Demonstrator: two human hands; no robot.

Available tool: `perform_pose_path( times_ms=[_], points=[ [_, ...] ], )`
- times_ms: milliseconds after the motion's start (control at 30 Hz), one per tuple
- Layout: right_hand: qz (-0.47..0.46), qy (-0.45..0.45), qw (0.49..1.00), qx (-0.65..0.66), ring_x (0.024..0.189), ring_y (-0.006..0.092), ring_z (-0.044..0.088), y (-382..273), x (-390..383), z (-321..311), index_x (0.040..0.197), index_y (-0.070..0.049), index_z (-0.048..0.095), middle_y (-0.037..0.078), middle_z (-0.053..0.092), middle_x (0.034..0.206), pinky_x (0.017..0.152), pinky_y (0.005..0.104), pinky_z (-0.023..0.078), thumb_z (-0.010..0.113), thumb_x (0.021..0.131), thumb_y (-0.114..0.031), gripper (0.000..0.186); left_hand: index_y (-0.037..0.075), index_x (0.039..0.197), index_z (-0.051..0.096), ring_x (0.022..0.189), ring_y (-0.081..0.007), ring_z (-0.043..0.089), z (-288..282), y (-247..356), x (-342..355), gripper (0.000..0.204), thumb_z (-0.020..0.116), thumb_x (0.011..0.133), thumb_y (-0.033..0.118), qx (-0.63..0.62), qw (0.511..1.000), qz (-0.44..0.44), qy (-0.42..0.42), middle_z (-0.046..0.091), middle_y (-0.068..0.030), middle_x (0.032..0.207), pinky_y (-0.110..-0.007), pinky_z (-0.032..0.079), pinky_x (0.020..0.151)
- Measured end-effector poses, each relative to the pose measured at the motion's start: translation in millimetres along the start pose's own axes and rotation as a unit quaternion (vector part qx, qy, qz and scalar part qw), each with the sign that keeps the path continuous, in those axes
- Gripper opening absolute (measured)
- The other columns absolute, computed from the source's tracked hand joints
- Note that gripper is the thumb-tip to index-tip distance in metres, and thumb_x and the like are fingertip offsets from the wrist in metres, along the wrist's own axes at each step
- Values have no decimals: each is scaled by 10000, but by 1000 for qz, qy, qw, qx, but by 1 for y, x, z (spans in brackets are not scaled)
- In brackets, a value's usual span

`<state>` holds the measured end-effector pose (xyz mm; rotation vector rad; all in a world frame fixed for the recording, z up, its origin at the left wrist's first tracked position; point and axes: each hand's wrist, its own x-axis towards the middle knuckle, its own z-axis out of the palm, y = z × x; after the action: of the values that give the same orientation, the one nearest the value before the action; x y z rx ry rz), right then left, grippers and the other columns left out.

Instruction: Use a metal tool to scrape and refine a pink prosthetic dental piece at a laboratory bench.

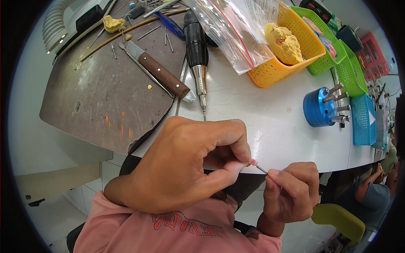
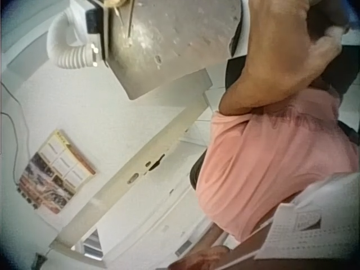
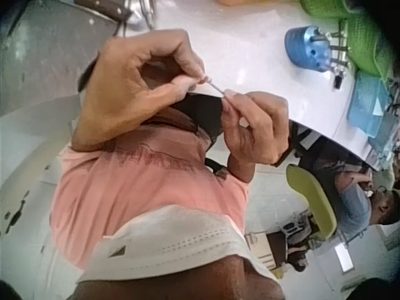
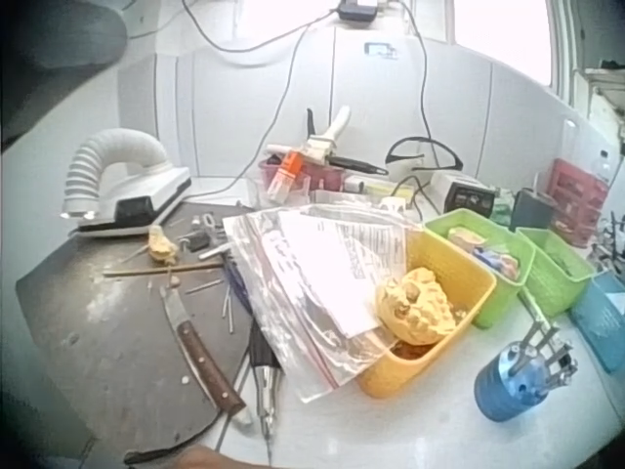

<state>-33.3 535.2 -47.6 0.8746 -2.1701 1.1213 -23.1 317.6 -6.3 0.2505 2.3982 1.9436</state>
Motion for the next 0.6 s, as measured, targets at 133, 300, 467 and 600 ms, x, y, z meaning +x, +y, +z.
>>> perform_pose_path(
  times_ms=[133, 300, 467, 600],
  points=[
    [0, -4, 1000, -12, 639, 161, 513, 1, 3, 4, 922, -43, 743, 36, 590, 743, 567, 283, 362, 833, 833, -110, 143, -43, 849, 700, 818, -166, 766, 0, -1, 0, 96, 704, 794, -122, 8, 1000, 5, -2, 763, -130, 873, -271, 638, 745],
    [15, -4, 1000, -4, 661, 153, 565, 3, 3, 2, 962, -116, 793, -2, 601, 780, 507, 269, 404, 897, 665, -30, 326, -43, 855, 707, 811, -167, 764, 0, 0, 0, 100, 705, 794, -122, 7, 1000, -1, -3, 763, -126, 877, -272, 636, 734],
    [18, -1, 1000, -11, 658, 148, 560, 3, 3, 1, 957, -118, 796, -4, 600, 774, 505, 266, 397, 903, 667, -49, 316, -41, 857, 706, 812, -171, 763, -1, -2, 1, 111, 708, 785, -127, 21, 999, 25, -5, 758, -124, 879, -269, 630, 714],
    [6, -14, 1000, 2, 655, 146, 557, 3, 4, 1, 960, -120, 798, -7, 597, 767, 505, 269, 397, 905, 671, -53, 315, -40, 840, 691, 808, -175, 764, 0, -3, 0, 116, 709, 773, -132, 27, 999, 31, -5, 755, -126, 879, -269, 627, 707]
  ],
)
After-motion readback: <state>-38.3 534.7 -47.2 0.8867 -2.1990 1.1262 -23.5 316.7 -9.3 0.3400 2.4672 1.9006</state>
